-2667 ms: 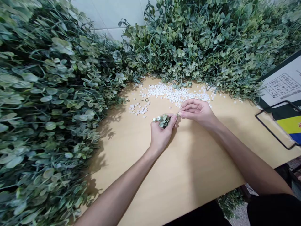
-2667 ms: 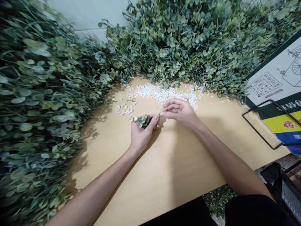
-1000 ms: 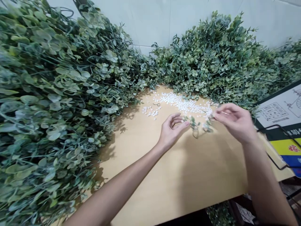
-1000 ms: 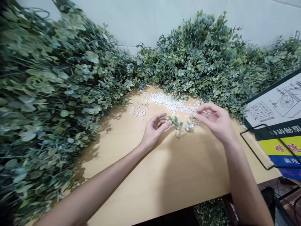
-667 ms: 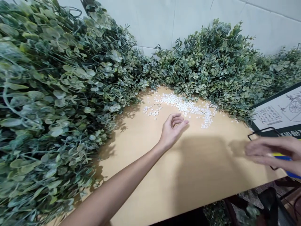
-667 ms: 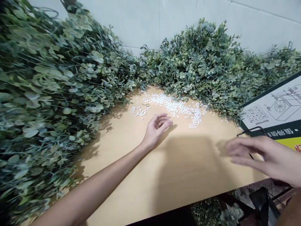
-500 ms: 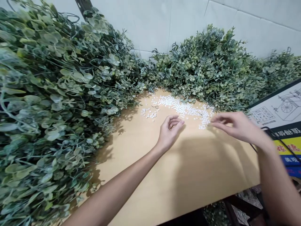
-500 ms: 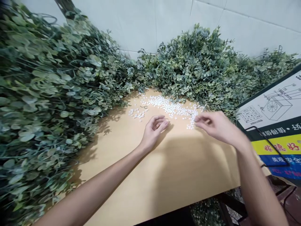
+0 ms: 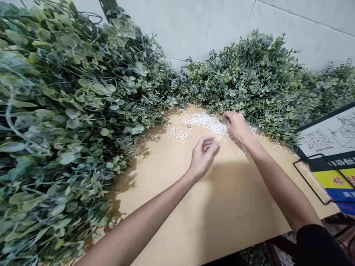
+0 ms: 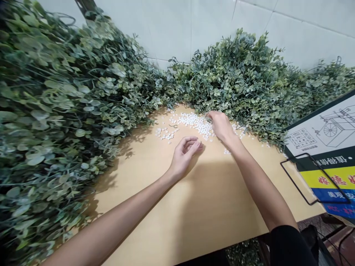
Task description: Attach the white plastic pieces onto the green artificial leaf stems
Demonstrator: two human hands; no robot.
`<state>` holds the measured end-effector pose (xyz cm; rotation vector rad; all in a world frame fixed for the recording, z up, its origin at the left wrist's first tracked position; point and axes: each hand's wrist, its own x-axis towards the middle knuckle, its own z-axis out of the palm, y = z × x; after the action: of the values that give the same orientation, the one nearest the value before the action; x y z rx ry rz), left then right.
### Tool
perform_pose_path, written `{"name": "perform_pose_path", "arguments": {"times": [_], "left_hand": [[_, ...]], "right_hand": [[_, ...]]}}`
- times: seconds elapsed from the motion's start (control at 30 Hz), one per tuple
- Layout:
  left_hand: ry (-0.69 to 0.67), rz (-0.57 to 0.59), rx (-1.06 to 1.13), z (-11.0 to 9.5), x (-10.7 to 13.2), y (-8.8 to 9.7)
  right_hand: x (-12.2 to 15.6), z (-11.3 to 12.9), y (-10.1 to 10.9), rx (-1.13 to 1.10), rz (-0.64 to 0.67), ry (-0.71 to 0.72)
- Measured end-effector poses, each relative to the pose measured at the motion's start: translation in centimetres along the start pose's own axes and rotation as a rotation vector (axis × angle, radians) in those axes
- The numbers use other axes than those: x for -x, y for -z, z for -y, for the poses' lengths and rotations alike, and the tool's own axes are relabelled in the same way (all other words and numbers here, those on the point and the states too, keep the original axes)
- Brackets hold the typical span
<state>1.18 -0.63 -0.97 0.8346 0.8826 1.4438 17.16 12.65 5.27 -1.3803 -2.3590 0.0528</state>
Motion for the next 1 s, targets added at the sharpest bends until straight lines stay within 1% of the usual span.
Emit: {"name": "perform_pose_path", "arguments": {"times": [0.1, 0.13, 0.2, 0.3, 0.43, 0.57, 0.73, 0.87, 0.93, 1.0], "left_hand": [[-0.003, -0.004, 0.005, 0.1, -0.1, 0.1], [-0.008, -0.003, 0.011, 0.2, -0.1, 0.1], [-0.020, -0.004, 0.025, 0.5, -0.2, 0.3], [-0.034, -0.008, 0.037, 0.8, -0.3, 0.4], [-0.046, -0.025, 0.073, 0.7, -0.4, 0.3], [-0.053, -0.069, 0.104, 0.4, -0.4, 0.4], [-0.060, -0.060, 0.137, -0.1, -0.4, 0.5], [-0.072, 0.007, 0.094, -0.1, -0.4, 0.6], [-0.088, 0.006, 0.060, 0.0, -0.5, 0.6], [-0.111, -0.060, 0.058, 0.0, -0.5, 0.5]], "right_hand": [[0.8, 0.0, 1.2, -0.257, -0.215, -0.023], [1.2, 0.3, 1.7, -0.353, -0.258, -0.027], [2.1, 1.2, 2.8, -0.538, -0.312, -0.052], [3.4, 2.9, 4.1, -0.761, -0.347, -0.120], [4.8, 4.4, 5.1, -0.908, -0.357, -0.166], [6.0, 4.5, 5.3, -0.968, -0.266, -0.169], [7.5, 3.8, 4.4, -1.041, -0.152, -0.144], [8.6, 3.6, 3.0, -1.100, -0.080, -0.133], [8.8, 3.5, 2.4, -1.100, -0.103, -0.144], [8.9, 3.3, 1.6, -1.087, -0.215, -0.166]]}}
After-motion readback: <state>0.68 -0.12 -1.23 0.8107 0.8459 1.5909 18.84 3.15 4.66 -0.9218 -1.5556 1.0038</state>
